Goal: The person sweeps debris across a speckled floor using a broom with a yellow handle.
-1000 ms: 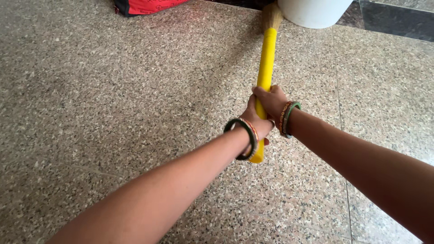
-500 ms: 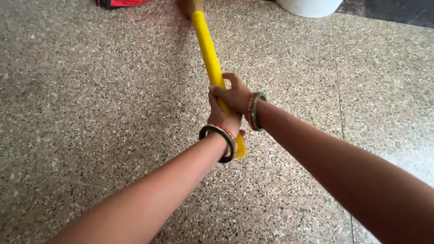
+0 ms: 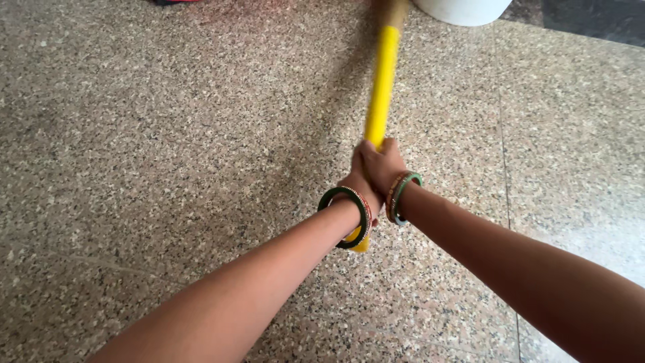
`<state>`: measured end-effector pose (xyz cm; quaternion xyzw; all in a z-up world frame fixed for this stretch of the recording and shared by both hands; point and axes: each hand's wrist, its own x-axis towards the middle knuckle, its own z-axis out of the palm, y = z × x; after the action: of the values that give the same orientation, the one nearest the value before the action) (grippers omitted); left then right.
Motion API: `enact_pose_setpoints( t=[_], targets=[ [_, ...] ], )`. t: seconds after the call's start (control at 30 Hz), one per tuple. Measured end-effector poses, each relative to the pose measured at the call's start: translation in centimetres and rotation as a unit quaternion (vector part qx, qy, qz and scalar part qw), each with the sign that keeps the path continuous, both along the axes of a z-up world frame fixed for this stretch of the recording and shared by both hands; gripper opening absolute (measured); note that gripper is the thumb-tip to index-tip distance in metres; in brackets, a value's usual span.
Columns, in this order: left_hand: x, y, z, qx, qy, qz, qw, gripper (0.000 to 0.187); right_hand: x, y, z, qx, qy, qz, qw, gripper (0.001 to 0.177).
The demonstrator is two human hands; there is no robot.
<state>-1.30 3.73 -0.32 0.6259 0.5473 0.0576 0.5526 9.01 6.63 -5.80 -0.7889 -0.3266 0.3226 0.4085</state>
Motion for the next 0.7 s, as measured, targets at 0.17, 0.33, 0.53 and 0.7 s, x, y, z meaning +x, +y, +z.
enact_pose_setpoints(
  t=[0.17,0.33,0.53,0.7],
  targets=[
    [0.8,-1.7,-0.9,0.053,-0.029,0.012,0.998,0.099,1.4,-1.2,0.5,0.030,0.058,-0.022,0.998,0.061],
    [0.4,-2.5,-1.4,0.147,-0.065,0.080,0.984,0.090,0.1,-2.5,3.3,0.050,0.086,-0.001,0.995,0.067],
    [0.8,-1.4,0.4,0.129,-0.087,0.158,0.975,0.081,-1.1,-1.1,7.2,0.017,0.095,0.059,0.994,0.072],
    [2.3,4.4,0.5,0.025,-0.169,0.184,0.968,0.066,1.0,3.2,7.8,0.012,0.102,0.154,0.983,0.084]
  ],
)
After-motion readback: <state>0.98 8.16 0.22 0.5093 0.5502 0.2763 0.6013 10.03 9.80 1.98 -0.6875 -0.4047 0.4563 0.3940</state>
